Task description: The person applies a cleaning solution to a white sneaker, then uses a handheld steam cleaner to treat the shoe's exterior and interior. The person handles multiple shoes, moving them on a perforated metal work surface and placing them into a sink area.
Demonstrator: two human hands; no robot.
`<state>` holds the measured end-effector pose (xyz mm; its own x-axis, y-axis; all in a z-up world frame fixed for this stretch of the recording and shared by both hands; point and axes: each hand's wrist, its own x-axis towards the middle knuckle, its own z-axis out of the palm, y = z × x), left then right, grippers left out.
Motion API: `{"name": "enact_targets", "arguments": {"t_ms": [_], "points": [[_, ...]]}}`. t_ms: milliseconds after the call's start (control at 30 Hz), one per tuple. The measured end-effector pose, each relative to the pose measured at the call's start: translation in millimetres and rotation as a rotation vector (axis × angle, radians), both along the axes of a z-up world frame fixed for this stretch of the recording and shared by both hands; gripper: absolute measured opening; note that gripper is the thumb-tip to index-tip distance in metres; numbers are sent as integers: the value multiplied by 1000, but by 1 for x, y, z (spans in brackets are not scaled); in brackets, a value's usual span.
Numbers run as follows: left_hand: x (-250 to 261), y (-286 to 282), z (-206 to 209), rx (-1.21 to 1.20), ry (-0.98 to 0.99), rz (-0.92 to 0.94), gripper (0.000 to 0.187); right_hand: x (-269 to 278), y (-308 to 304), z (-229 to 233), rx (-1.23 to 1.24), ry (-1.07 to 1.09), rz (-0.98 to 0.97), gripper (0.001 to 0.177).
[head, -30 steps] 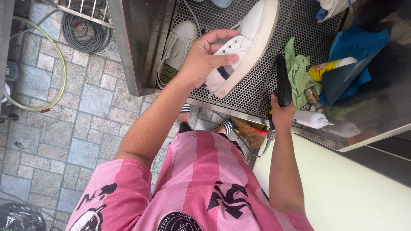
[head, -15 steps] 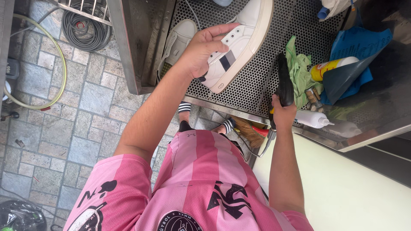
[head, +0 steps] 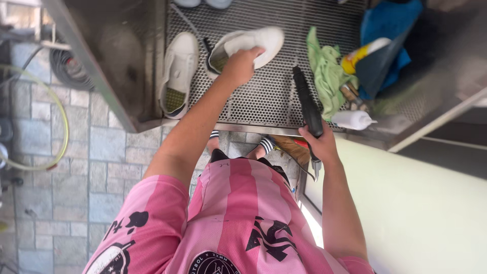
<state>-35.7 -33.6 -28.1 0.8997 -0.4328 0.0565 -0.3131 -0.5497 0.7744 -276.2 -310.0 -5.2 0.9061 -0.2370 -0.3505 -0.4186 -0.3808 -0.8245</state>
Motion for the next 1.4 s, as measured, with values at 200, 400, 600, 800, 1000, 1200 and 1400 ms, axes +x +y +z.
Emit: {"name": "enact_targets", "arguments": {"t_ms": [200, 400, 600, 800, 1000, 1200, 1400], "points": [[-12, -2, -23, 107, 72, 116, 21, -48, -20, 37, 9, 110, -134, 37], [6, 11, -40, 340, -212, -195, 36, -71, -26, 51, -75, 182, -55, 41], [31, -2, -54, 455, -401, -106, 32, -58, 1, 69, -269, 154, -18, 52], [36, 1, -70, 421, -208, -146, 32, -59, 24, 83, -346, 143, 71, 48], [39, 4, -57, 475, -47, -180, 37, -59, 30, 87, -214, 117, 213, 45], [43, 3, -34, 471, 147, -227, 43, -62, 40, 73, -167, 28, 240, 45], [59, -7, -15, 146, 667, -110, 60, -72, 34, 59, -220, 55, 177, 54]]}}
